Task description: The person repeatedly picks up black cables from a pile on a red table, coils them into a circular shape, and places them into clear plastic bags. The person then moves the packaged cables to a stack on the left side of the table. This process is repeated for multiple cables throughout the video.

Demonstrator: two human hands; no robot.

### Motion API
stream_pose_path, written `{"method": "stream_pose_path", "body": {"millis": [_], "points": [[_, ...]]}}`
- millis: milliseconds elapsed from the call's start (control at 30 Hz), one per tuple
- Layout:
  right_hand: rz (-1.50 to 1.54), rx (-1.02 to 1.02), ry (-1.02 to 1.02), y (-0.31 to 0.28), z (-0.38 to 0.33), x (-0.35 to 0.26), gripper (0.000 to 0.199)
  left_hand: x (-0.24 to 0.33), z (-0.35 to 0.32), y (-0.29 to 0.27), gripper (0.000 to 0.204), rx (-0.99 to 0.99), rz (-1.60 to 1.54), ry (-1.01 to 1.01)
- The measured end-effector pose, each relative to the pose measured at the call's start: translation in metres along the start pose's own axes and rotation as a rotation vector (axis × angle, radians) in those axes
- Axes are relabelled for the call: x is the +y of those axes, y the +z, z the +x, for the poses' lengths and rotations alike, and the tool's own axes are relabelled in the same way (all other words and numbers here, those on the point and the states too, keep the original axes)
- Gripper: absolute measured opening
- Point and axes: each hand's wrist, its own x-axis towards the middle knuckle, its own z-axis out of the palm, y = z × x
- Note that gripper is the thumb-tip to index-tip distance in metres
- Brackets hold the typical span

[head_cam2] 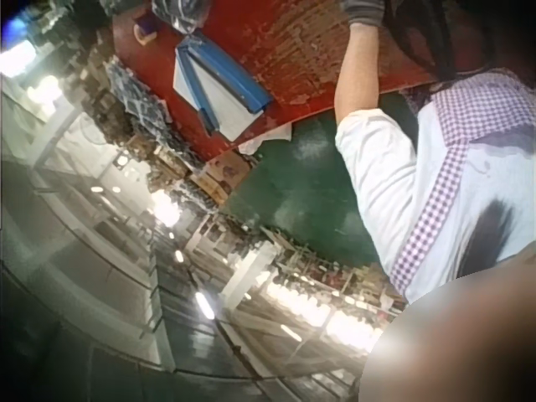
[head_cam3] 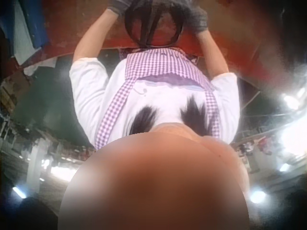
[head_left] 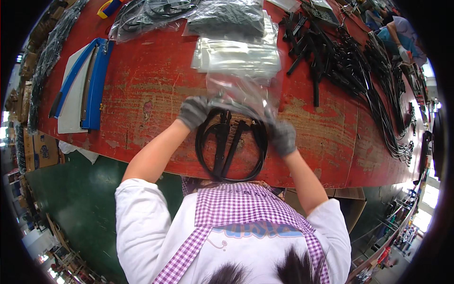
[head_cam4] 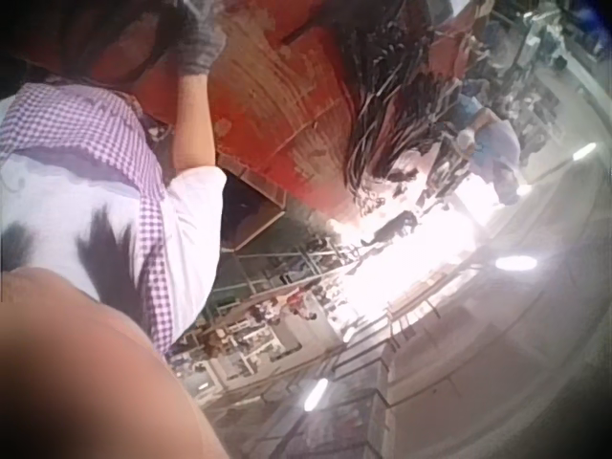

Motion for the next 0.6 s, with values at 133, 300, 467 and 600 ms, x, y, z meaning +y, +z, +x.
{"method": "stream_pose_path", "body": {"millis": [133, 300, 467, 600], "points": [[0.112, -0.190, -0.152, -0.002, -0.091, -0.035, 0.039, 0.026, -0.083, -0.004, 0.042, -0.054, -0.150, 0.043], [0.274, -0.164, -0.328, -0.015, -0.116, -0.061, 0.040, 0.077, -0.180, -0.022, 0.050, -0.209, -0.475, -0.201], [0.376, -0.458, -0.372, -0.043, -0.095, -0.058, 0.036, 0.123, -0.219, -0.067, 0.032, -0.196, -0.654, -0.369], [1.036, -0.392, -0.302, -0.141, -0.030, -0.055, 0.033, 0.064, -0.182, -0.162, 0.018, 0.062, -1.279, -0.419]]}}
